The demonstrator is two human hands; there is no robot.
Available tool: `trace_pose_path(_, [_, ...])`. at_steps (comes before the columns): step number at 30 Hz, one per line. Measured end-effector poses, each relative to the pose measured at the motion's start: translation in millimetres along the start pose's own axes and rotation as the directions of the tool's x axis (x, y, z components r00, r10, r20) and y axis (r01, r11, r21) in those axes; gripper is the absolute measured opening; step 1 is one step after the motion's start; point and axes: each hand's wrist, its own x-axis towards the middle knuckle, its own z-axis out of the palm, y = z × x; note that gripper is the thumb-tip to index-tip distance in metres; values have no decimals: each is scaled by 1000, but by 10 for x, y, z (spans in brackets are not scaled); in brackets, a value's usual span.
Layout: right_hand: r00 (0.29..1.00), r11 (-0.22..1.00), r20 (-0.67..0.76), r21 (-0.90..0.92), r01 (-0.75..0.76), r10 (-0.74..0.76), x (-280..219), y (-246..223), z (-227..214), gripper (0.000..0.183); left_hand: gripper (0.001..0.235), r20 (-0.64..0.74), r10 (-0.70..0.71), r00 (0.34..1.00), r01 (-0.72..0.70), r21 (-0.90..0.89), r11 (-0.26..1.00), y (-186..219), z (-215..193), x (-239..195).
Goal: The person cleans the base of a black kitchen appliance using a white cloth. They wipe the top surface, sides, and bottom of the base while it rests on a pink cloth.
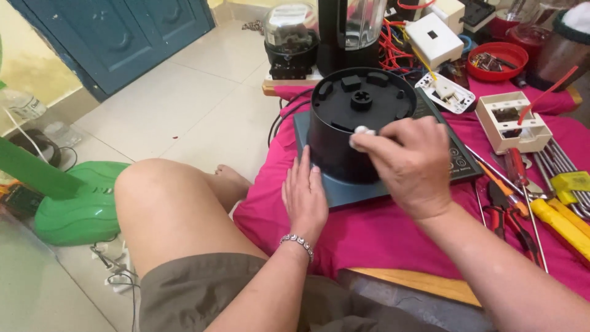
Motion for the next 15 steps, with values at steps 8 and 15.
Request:
trace_pose_path(8, [998, 999, 57, -17, -35, 36, -316, -30, 72, 12, 54, -9, 14, 1000, -14, -12, 1000, -19, -21, -5])
trace_pose_path(15, [1000, 1000, -21, -2, 3, -3, 20, -132, 131, 10, 54, -18, 18, 1000, -18, -23, 1000, -46, -12, 13])
